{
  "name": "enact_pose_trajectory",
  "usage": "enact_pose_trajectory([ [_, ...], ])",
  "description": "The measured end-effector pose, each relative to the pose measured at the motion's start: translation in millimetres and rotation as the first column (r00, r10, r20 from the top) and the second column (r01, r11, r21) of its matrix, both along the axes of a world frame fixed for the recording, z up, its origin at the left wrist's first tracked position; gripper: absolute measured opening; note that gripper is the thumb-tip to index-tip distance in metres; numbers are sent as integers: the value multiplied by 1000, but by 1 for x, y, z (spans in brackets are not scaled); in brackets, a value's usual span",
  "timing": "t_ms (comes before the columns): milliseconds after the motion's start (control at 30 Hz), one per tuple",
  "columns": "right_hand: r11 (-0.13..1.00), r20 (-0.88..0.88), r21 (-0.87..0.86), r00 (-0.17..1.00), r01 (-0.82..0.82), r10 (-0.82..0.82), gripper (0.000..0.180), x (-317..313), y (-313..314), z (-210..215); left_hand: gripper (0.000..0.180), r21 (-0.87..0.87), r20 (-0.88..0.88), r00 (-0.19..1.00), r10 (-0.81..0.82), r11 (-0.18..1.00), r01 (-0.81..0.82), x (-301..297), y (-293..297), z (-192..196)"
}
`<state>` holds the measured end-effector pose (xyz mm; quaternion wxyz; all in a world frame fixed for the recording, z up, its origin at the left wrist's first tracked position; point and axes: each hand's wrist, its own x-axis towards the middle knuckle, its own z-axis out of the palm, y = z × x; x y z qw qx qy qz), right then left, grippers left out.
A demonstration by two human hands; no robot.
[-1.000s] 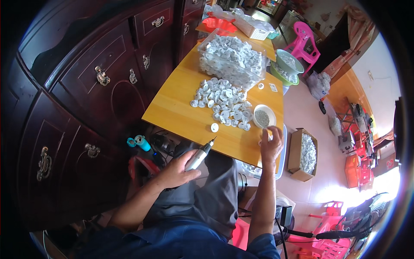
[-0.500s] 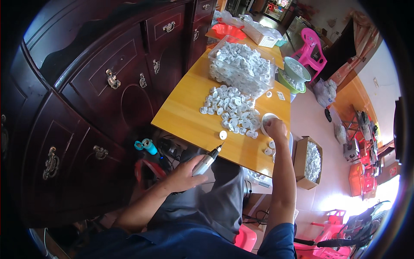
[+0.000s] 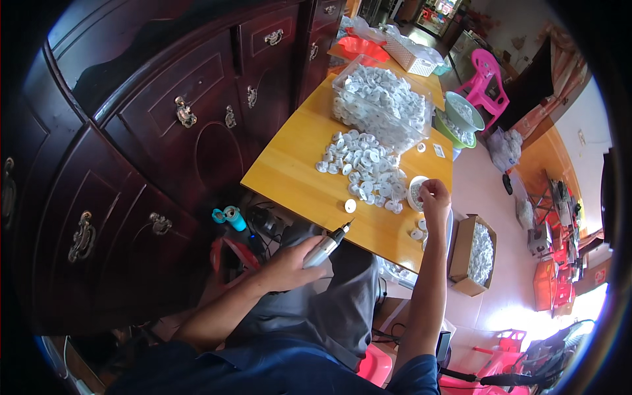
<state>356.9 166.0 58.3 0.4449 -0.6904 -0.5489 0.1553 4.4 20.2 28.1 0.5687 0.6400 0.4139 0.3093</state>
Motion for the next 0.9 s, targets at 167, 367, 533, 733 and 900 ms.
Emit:
enact_pose_trajectory([
  [167,971,-371,9,901,-237,224,12,-45,-23,-5,64,47,6,1000,13,999,-14,2,0,3],
  [367,914,-725,-19,634,-406,267,12,-99,-48,-31,65,62,36,999,39,997,-41,1,1,5],
  [533,918,-882,-18,439,-397,172,8,-118,-57,-46,66,127,52,997,60,990,-66,2,1,-4],
  [733,898,-922,42,329,-437,204,6,-127,-62,-53,69,158,61,998,30,987,-39,0,2,-9],
  [900,892,-926,69,304,-446,223,6,-124,-63,-54,66,70,22,999,37,997,-38,1,1,1],
])
